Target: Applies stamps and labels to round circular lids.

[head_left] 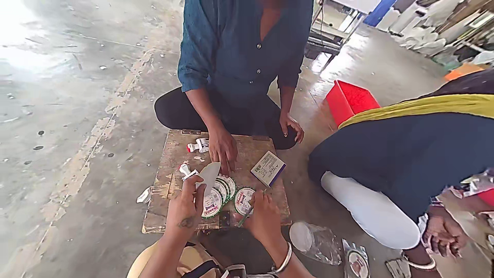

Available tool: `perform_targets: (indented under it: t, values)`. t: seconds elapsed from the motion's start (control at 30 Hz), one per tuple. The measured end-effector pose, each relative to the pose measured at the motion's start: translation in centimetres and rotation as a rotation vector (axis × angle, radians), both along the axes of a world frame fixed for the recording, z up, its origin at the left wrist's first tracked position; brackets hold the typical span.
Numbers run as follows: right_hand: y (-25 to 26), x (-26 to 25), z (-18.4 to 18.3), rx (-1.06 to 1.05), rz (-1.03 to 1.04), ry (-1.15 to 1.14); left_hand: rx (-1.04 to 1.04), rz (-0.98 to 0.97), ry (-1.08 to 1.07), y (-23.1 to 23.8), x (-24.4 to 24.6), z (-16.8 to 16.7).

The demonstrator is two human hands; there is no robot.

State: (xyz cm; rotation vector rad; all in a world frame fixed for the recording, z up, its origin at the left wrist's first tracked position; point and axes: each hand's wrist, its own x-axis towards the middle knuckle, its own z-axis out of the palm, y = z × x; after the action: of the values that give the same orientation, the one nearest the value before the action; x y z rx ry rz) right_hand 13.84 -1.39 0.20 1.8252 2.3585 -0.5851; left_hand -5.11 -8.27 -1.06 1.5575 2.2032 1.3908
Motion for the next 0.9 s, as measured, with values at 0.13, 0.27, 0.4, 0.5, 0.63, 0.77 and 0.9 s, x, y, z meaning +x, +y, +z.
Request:
perform_targets:
  t: [0.13,0.27,0.4,0.5,0.63,0.77,0.9]
  values:
    - [2.0,0.0,1.0,-0.139,0.134,-0.077,-0.005,0.020,-0.071,0.2,-0.3,0.1]
    - [4.5,0.2,0.8,-0.171,0.362,-0.075,-0.016,0.041,-0.116,0.4,-0.9,0.0]
    - [7.3,0.3,0.2,-0.166,0.621,-0.008,-0.002,0.079,-0.148,0.3,-1.1,-0.3]
    - [8.8,-0.3,0.3,-0.175,0.703,0.032,-0.004,0.073,-0.213,0.3,-1.1,-0.2]
    - [9.7,-0.9,0.7,-0.185,0.750,-0.021,0.076,0.097,-0.305,0.6,-1.4,-0.6]
    - [9.5,-0.4,0.8,-0.159,0.704,-0.010,0.078,0.127,-0.520,0.7,-1.7,-0.4]
    - [9.5,0.3,1.7,-0.101,0.657,0.143,0.152,0.108,-0.660,0.9,-1.5,-0.1]
